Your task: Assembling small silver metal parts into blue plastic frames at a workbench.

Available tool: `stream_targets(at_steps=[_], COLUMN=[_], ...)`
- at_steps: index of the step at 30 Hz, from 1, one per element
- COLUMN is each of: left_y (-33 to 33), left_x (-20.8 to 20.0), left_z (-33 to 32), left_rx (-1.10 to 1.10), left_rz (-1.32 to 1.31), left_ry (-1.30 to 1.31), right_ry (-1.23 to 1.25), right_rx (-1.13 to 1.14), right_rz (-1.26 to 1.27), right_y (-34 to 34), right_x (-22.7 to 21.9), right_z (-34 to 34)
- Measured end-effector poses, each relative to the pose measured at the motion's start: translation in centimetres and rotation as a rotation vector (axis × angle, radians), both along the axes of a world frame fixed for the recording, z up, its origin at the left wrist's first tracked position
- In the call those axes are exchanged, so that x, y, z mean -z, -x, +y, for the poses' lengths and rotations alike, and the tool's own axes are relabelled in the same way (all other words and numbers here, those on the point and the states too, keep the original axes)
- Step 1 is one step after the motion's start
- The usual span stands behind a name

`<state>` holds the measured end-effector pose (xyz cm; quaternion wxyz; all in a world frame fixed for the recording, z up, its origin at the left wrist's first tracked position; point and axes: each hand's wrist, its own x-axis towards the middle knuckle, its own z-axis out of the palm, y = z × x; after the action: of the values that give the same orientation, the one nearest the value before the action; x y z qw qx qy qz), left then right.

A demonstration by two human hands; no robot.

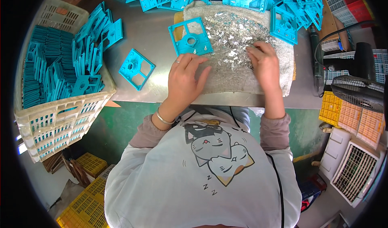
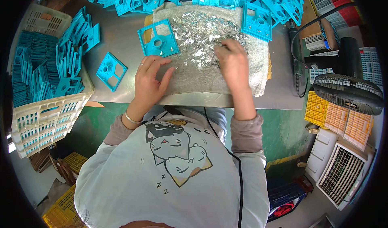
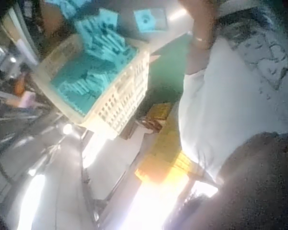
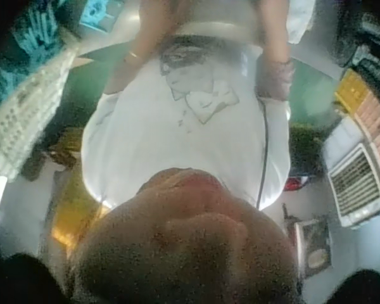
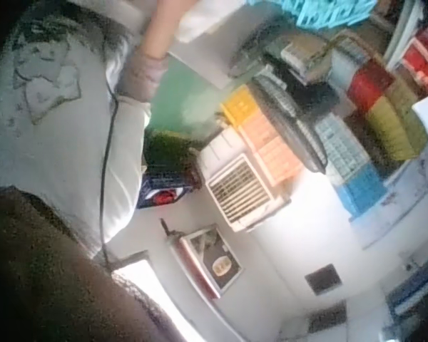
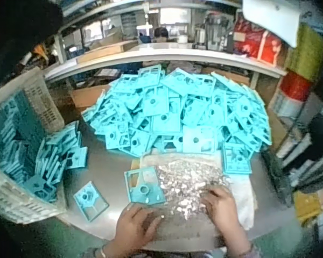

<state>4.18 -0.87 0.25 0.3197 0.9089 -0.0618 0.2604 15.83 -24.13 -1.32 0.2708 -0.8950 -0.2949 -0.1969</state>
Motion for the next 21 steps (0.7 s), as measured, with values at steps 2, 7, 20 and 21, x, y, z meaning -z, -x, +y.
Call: stream_targets(at_steps=[2,7,20,21], left_y=[0.1,-1.0,-7.5,-7.7], left_x=[-0.1,-0.3,1.3,1.3], left_z=[0.0,-0.9,-5.1,-5.2], left_rx=[-0.007,0.025,0.264,0.270], left_rz=[0.015,-0.002,-0.055,-0.038], left_ry=[0.001,-0.001,-0.246,-0.281], right_ry=[-0.041,-0.129,-0.099,-0.073], right_rx=[0.044,0.097,0.199,0.191], right_rz=[0.075,0.119,0.189,0.157], right_y=[-0.4,-0.8,-0.5,-0.4], right_x=[-0.2,-1.4,-2.3,-2.4], right_z=[-1.0,-2.6,-3.5,-3.3])
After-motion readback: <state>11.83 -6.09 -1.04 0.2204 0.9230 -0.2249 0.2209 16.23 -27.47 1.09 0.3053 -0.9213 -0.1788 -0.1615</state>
